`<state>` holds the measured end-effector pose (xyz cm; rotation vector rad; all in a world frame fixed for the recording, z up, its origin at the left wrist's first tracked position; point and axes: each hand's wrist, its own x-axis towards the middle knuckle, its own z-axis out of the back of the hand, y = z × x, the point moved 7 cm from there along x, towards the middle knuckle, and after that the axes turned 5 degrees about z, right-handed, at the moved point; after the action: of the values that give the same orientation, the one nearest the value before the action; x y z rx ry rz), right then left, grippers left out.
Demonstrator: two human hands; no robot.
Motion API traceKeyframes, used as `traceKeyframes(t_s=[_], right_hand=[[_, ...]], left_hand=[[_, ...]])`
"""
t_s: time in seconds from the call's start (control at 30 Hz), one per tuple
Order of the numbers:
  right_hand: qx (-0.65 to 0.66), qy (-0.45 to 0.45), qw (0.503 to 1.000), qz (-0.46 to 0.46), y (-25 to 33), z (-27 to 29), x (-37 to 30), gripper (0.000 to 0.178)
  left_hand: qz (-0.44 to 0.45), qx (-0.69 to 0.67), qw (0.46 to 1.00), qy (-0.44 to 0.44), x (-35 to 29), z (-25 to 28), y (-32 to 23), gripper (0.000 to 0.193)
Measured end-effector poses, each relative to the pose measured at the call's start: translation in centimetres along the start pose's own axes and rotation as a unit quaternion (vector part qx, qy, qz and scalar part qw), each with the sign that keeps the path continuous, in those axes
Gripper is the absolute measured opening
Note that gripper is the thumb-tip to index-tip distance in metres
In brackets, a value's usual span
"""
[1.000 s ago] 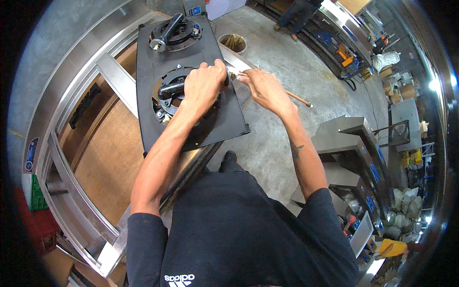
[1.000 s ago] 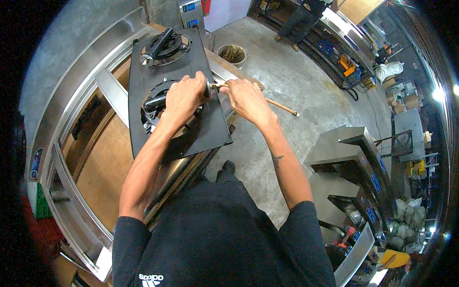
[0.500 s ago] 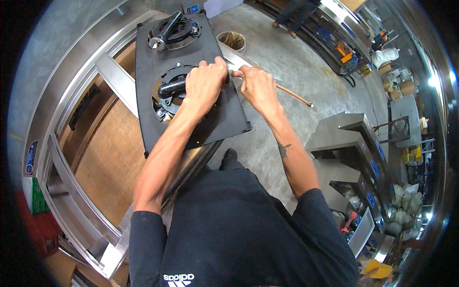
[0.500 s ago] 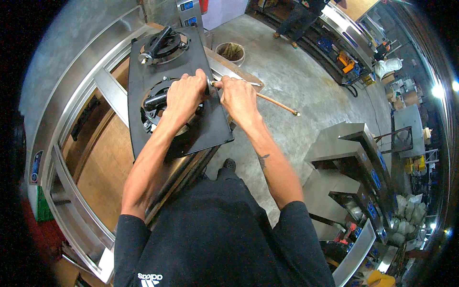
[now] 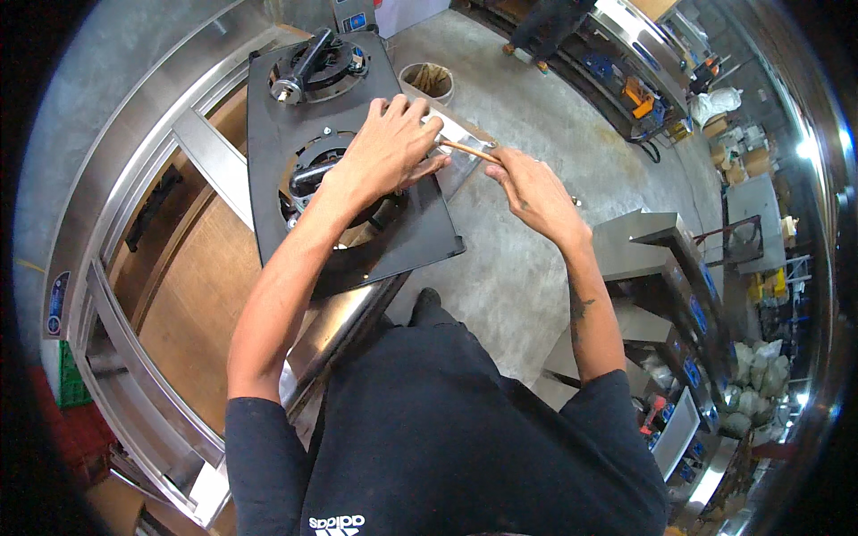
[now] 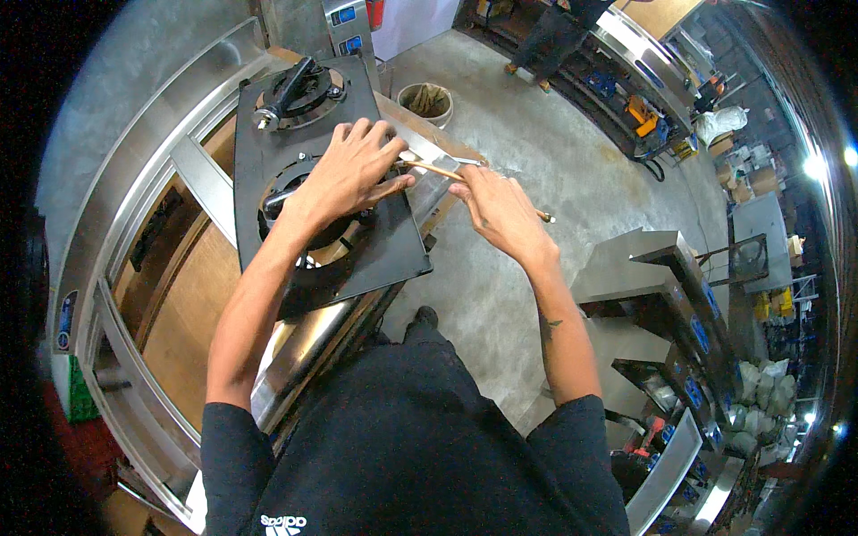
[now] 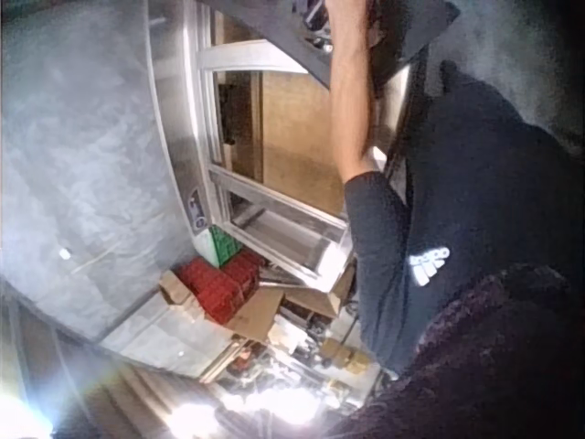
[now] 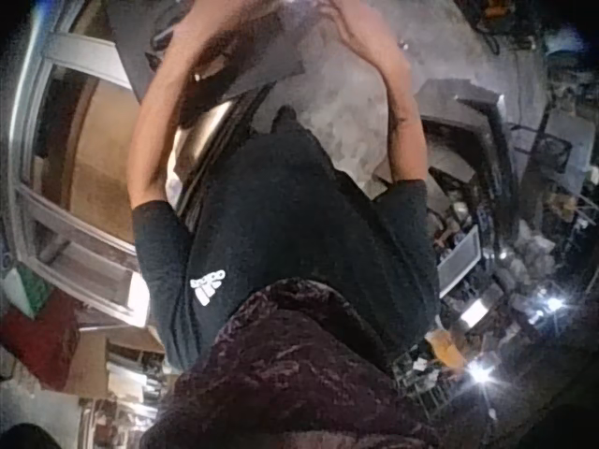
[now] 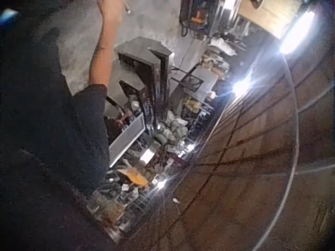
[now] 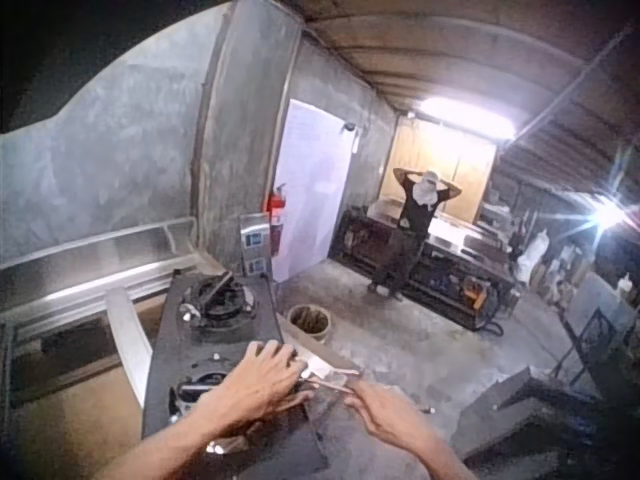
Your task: The person attaches a copper tube to a black mechanical assembly using a wrench to tighten a fitting. They then flip the assembly over and continue tightening the connection with the wrench.
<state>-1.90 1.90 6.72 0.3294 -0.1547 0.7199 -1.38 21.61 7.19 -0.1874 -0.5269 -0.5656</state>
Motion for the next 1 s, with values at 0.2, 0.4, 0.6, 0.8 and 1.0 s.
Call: traceKeyframes(t_s=[0.2,0.4,0.6,0.8,1.0], right_hand=[[-0.032,-0.001,0.998,-0.059,-1.3,0.3,-1.4,0.036],[-0.039,-0.008,0.995,-0.09,-2.7,0.7,-2.4,0.039],[-0.02,-0.038,0.994,-0.104,-3.7,0.5,-2.9,0.046],[-0.03,-0.065,0.991,-0.113,-3.7,0.2,-3.4,0.049],[-0.037,-0.099,0.986,-0.127,-3.0,-0.8,-4.2,0.047]], left_hand=[[0.034,-0.086,0.973,0.214,2.3,-3.1,-0.1,0.025],[0.058,-0.084,0.971,0.215,2.3,-3.1,-0.2,0.017],[0.075,-0.096,0.967,0.223,2.4,-2.9,-0.3,0.017],[0.136,-0.036,0.973,0.183,1.1,-3.2,-0.3,0.022],[0.114,0.003,0.986,0.124,0.8,-3.2,-1.2,0.024]])
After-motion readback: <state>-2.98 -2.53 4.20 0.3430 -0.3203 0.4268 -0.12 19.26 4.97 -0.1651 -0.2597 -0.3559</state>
